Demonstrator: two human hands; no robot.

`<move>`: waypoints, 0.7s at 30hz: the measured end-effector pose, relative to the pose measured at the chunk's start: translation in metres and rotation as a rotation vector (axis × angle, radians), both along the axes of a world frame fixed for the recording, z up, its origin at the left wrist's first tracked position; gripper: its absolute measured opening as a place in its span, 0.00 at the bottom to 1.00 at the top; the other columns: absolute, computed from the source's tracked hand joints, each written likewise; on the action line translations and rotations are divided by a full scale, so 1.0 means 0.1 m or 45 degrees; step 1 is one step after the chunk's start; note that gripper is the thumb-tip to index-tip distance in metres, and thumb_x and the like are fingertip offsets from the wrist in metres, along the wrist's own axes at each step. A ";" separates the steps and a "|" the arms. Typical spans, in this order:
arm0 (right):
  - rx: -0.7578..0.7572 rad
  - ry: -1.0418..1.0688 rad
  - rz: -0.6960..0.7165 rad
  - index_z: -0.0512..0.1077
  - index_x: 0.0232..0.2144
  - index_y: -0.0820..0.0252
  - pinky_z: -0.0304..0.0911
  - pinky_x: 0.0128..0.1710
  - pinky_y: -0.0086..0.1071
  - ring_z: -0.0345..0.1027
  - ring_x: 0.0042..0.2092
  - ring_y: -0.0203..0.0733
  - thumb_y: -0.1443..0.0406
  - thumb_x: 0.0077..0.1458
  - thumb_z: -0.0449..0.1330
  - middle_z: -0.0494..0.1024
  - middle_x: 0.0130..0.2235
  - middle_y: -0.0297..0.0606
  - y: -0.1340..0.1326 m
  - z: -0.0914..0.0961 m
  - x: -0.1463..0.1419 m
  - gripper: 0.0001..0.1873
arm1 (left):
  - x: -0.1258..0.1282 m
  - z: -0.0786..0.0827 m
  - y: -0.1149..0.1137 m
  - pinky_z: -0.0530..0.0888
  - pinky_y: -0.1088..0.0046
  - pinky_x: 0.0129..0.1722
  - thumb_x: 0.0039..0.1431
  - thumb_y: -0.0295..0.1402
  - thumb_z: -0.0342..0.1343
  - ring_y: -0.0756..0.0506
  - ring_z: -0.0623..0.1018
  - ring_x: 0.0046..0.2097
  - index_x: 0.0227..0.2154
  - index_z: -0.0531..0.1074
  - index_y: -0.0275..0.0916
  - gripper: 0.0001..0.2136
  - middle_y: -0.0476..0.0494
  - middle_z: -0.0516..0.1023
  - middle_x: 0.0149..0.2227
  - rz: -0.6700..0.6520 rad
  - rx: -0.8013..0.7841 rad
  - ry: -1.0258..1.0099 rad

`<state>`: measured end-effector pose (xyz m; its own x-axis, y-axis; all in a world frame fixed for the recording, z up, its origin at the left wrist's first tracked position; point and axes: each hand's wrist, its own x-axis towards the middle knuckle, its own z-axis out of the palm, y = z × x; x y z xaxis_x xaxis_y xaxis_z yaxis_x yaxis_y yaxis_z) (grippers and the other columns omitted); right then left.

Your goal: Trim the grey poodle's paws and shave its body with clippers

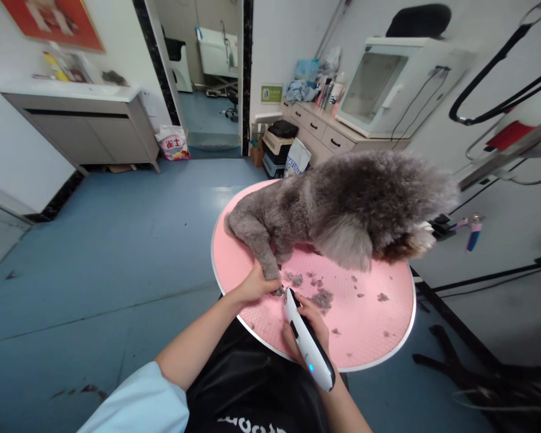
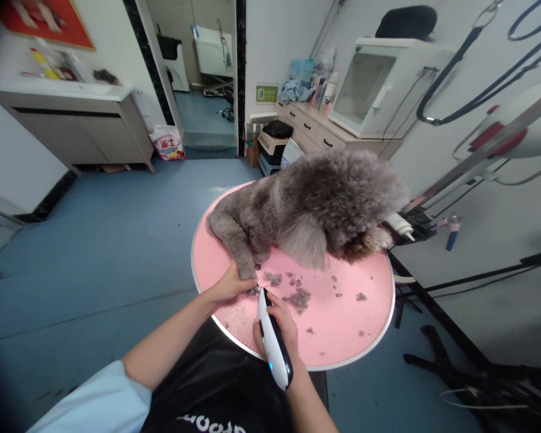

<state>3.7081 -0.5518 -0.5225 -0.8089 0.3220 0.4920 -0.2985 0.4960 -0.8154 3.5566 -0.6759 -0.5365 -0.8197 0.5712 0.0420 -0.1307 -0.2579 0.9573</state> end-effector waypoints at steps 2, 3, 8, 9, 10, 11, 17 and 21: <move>0.048 0.015 0.016 0.74 0.36 0.52 0.72 0.50 0.48 0.76 0.51 0.54 0.67 0.44 0.68 0.80 0.51 0.45 0.01 -0.01 0.01 0.14 | 0.00 0.02 0.00 0.69 0.77 0.24 0.43 0.30 0.69 0.53 0.70 0.26 0.44 0.57 0.38 0.29 0.55 0.68 0.29 0.022 -0.020 0.012; 0.086 0.023 0.025 0.74 0.36 0.52 0.72 0.50 0.48 0.76 0.51 0.54 0.68 0.43 0.67 0.80 0.50 0.45 0.02 -0.01 0.01 0.14 | 0.00 0.03 0.00 0.69 0.77 0.24 0.43 0.30 0.68 0.53 0.69 0.26 0.44 0.57 0.38 0.29 0.55 0.68 0.29 0.032 -0.020 0.007; 0.196 0.090 0.012 0.73 0.39 0.52 0.73 0.49 0.46 0.76 0.52 0.53 0.70 0.43 0.67 0.79 0.52 0.47 0.03 -0.05 0.00 0.18 | 0.00 0.05 0.00 0.67 0.78 0.23 0.42 0.31 0.69 0.54 0.68 0.24 0.42 0.57 0.39 0.28 0.57 0.66 0.27 0.009 0.016 -0.030; 0.188 0.085 0.019 0.73 0.38 0.52 0.73 0.49 0.46 0.76 0.52 0.53 0.70 0.43 0.66 0.79 0.52 0.47 0.02 -0.05 -0.01 0.18 | -0.01 0.05 0.00 0.67 0.78 0.23 0.41 0.30 0.70 0.54 0.68 0.24 0.42 0.58 0.39 0.28 0.57 0.67 0.27 0.013 0.014 -0.032; 0.164 0.074 0.028 0.73 0.38 0.52 0.72 0.50 0.46 0.76 0.52 0.53 0.70 0.43 0.66 0.79 0.52 0.46 0.02 -0.04 -0.01 0.17 | -0.01 0.05 0.00 0.67 0.78 0.23 0.41 0.30 0.70 0.54 0.68 0.24 0.42 0.58 0.39 0.28 0.57 0.67 0.27 0.023 0.012 -0.034; 0.127 0.057 0.038 0.73 0.38 0.52 0.72 0.50 0.47 0.76 0.53 0.53 0.70 0.44 0.66 0.79 0.52 0.46 0.01 -0.04 -0.01 0.16 | -0.01 0.05 0.00 0.67 0.78 0.23 0.41 0.29 0.70 0.54 0.69 0.24 0.42 0.58 0.39 0.29 0.57 0.67 0.27 0.034 0.010 -0.036; -0.007 0.041 0.072 0.72 0.40 0.50 0.69 0.52 0.49 0.74 0.53 0.54 0.70 0.44 0.67 0.78 0.52 0.44 -0.01 0.02 -0.01 0.19 | -0.02 0.05 -0.01 0.66 0.78 0.23 0.43 0.30 0.70 0.53 0.68 0.24 0.46 0.58 0.38 0.30 0.56 0.67 0.27 -0.018 0.028 -0.036; -0.137 -0.044 0.096 0.73 0.40 0.51 0.67 0.55 0.50 0.73 0.54 0.54 0.68 0.44 0.68 0.78 0.52 0.43 0.01 0.09 -0.03 0.18 | -0.05 0.02 -0.04 0.68 0.77 0.27 0.42 0.34 0.72 0.52 0.70 0.29 0.48 0.59 0.38 0.33 0.53 0.68 0.31 -0.042 0.030 0.002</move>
